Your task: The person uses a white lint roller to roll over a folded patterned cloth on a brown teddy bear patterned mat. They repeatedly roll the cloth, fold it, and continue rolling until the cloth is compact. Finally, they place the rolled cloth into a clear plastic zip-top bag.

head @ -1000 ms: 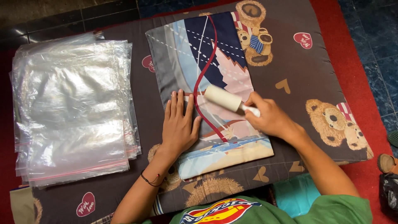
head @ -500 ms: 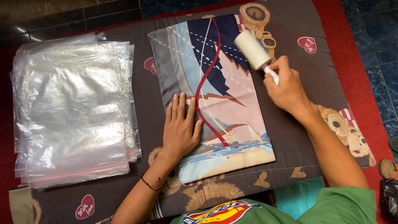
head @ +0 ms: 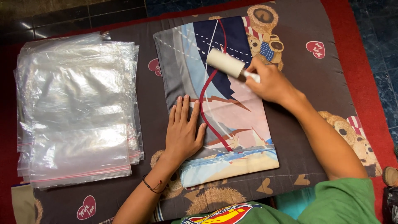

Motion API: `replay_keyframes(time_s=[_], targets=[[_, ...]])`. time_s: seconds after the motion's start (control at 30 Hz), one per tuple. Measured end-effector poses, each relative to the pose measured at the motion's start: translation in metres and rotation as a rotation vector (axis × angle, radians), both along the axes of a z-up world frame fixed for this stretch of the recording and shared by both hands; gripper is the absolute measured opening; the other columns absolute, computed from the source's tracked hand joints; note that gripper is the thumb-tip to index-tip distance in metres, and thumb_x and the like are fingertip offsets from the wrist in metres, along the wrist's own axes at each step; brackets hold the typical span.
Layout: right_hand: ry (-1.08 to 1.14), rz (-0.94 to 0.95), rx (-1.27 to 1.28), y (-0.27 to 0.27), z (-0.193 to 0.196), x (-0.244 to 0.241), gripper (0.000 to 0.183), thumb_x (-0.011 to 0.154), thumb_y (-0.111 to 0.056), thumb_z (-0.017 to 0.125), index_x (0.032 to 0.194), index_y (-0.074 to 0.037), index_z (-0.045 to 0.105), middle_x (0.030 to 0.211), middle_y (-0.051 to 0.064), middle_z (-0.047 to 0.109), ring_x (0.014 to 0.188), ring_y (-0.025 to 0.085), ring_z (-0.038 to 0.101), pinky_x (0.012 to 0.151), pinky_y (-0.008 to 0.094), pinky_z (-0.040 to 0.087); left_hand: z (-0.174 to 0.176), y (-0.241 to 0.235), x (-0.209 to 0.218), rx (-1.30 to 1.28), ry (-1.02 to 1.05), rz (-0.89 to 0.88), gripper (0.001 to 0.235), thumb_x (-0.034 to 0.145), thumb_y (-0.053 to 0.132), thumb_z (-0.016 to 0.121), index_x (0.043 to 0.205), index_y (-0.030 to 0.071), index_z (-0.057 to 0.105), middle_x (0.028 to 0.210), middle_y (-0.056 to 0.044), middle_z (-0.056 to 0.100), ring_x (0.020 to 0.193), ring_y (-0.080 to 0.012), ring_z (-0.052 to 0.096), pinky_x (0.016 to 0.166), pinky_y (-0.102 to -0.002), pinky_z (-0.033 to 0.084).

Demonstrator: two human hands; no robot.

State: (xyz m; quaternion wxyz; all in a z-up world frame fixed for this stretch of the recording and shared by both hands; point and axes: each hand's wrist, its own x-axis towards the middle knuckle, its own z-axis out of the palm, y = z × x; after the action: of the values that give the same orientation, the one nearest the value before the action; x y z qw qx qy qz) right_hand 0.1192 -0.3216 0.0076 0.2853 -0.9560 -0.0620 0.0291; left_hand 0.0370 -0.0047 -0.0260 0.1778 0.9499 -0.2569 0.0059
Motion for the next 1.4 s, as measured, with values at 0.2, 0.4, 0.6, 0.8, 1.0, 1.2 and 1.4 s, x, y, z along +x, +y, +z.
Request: replay_keyframes(time_s=[0.2, 0.4, 0.6, 0.8, 1.0, 1.2, 1.4], targets=[[0.075, -0.194, -0.033, -0.017, 0.014, 0.034, 0.026, 0.088, -0.018, 0.056, 0.110, -0.008, 0.048, 0.097, 0.026, 0.067, 0.074, 0.044, 0.058, 0.063, 0.051, 0.041, 0.001, 0.000, -0.001, -0.006, -0.135, 0.002, 0.067, 0.105, 0.042, 0.044, 0.160, 0.007, 0.033, 0.166, -0.024, 0.027, 0.156, -0.0410, 0.024, 0.126, -0.051, 0.022], [0.015, -0.278, 0.019, -0.021, 0.023, 0.045, 0.019, 0.101, -0.011, 0.048, 0.115, -0.002, 0.040, 0.109, 0.034, 0.060, 0.081, 0.044, 0.059, 0.064, 0.055, 0.044, 0.002, 0.000, -0.001, -0.014, -0.130, 0.004, 0.066, 0.104, 0.042, 0.044, 0.160, 0.007, 0.034, 0.166, -0.024, 0.028, 0.156, -0.0411, 0.024, 0.126, -0.051, 0.022], [-0.005, -0.036, 0.059, -0.001, 0.012, 0.040, 0.019, 0.094, -0.021, 0.061, 0.109, -0.011, 0.052, 0.094, 0.014, 0.067, 0.076, 0.031, 0.062, 0.064, 0.046, 0.042, 0.001, 0.000, -0.001, -0.014, -0.143, 0.007, 0.066, 0.105, 0.043, 0.043, 0.160, 0.007, 0.034, 0.166, -0.024, 0.029, 0.155, -0.0411, 0.025, 0.126, -0.051, 0.023], [0.380, 0.168, 0.028, 0.045, 0.041, 0.034, 0.024, 0.083, -0.019, 0.062, 0.106, -0.013, 0.058, 0.100, 0.007, 0.073, 0.075, 0.023, 0.059, 0.069, 0.036, 0.042, 0.001, 0.000, -0.001, -0.036, -0.166, 0.005, 0.065, 0.105, 0.042, 0.045, 0.158, 0.006, 0.037, 0.165, -0.025, 0.030, 0.154, -0.0427, 0.027, 0.125, -0.053, 0.025], [0.233, 0.079, 0.107, 0.029, 0.024, 0.069, 0.018, 0.091, -0.015, 0.060, 0.107, -0.009, 0.055, 0.105, 0.013, 0.069, 0.081, 0.024, 0.063, 0.070, 0.039, 0.046, 0.000, 0.000, -0.002, -0.062, -0.161, 0.009, 0.065, 0.105, 0.042, 0.045, 0.158, 0.006, 0.037, 0.165, -0.025, 0.031, 0.154, -0.0426, 0.027, 0.125, -0.053, 0.026], [0.086, -0.112, 0.004, 0.031, 0.031, 0.085, 0.019, 0.095, -0.020, 0.050, 0.109, -0.009, 0.045, 0.108, 0.017, 0.061, 0.093, 0.033, 0.052, 0.075, 0.044, 0.037, 0.001, 0.001, -0.002, -0.073, -0.170, 0.009, 0.063, 0.105, 0.041, 0.046, 0.158, 0.006, 0.038, 0.164, -0.025, 0.031, 0.154, -0.0424, 0.027, 0.125, -0.053, 0.025], [0.126, 0.025, 0.090, 0.064, 0.038, 0.069, 0.020, 0.093, -0.018, 0.058, 0.108, -0.011, 0.047, 0.085, 0.014, 0.062, 0.071, 0.027, 0.055, 0.064, 0.042, 0.038, 0.000, 0.001, -0.002, -0.082, -0.168, 0.011, 0.064, 0.105, 0.042, 0.046, 0.157, 0.006, 0.039, 0.164, -0.026, 0.032, 0.154, -0.0433, 0.029, 0.124, -0.053, 0.027]])
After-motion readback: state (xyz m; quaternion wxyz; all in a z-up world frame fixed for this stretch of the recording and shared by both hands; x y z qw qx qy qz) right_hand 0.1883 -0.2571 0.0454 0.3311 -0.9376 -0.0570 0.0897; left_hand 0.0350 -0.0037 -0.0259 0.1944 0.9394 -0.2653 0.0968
